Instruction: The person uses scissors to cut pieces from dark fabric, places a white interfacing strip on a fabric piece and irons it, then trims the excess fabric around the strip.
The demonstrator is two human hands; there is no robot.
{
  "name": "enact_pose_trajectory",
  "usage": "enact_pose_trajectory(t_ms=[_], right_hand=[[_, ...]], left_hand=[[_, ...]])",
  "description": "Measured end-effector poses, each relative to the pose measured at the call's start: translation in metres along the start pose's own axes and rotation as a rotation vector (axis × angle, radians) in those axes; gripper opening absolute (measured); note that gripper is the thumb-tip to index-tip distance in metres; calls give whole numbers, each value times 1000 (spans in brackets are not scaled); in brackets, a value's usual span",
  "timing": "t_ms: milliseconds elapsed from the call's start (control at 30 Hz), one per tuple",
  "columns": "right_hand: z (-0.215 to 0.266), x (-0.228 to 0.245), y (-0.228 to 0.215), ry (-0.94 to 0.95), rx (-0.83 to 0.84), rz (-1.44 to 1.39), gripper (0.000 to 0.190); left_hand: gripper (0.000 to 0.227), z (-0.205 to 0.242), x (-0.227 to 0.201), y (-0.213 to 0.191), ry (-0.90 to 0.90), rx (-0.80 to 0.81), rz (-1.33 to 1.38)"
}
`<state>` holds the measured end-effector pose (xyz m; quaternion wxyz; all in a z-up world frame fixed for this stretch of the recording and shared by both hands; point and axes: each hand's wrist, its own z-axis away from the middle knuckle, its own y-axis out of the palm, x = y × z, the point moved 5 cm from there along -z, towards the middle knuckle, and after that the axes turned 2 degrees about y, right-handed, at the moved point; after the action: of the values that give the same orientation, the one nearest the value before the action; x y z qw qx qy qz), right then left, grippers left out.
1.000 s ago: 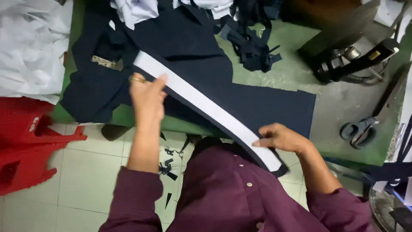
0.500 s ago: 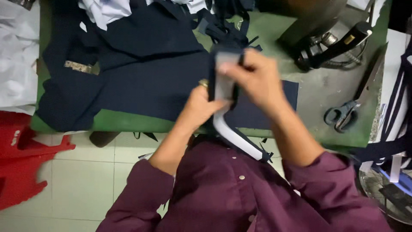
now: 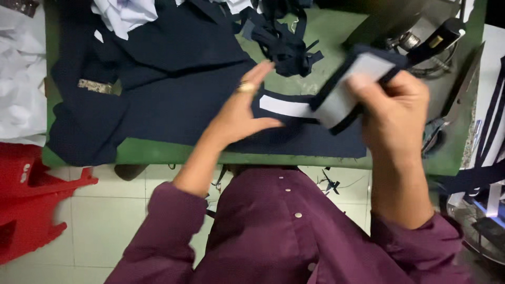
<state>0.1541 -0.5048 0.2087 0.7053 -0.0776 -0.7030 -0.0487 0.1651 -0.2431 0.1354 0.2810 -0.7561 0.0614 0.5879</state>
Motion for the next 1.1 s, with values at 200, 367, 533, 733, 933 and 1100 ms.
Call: enact_pose_trajectory(t_ms=[200,367,533,733,933,1100], right_hand=[[-35,11,-69,-190,14,-187,41],[-32,-67,-182,27,-208,-326,51],[58,-159,-143,545,-465,181,24],[75,-219,-124,622,-304,456,28],[69,-231,-153,606,-194,976,60],[72,-193,-127,686,-156,907,69]], left_hand=[[30,-33,-6,50,84,262,-74],[43,46,55,-25,-220,351,-198],[56,138,141,-108,-717,168,-335],[82,180,168,-109,-1069,-301,-119],[57,193,164,-99,-924,-542,-254],[38,197,163,-96,-880,-576,-266]])
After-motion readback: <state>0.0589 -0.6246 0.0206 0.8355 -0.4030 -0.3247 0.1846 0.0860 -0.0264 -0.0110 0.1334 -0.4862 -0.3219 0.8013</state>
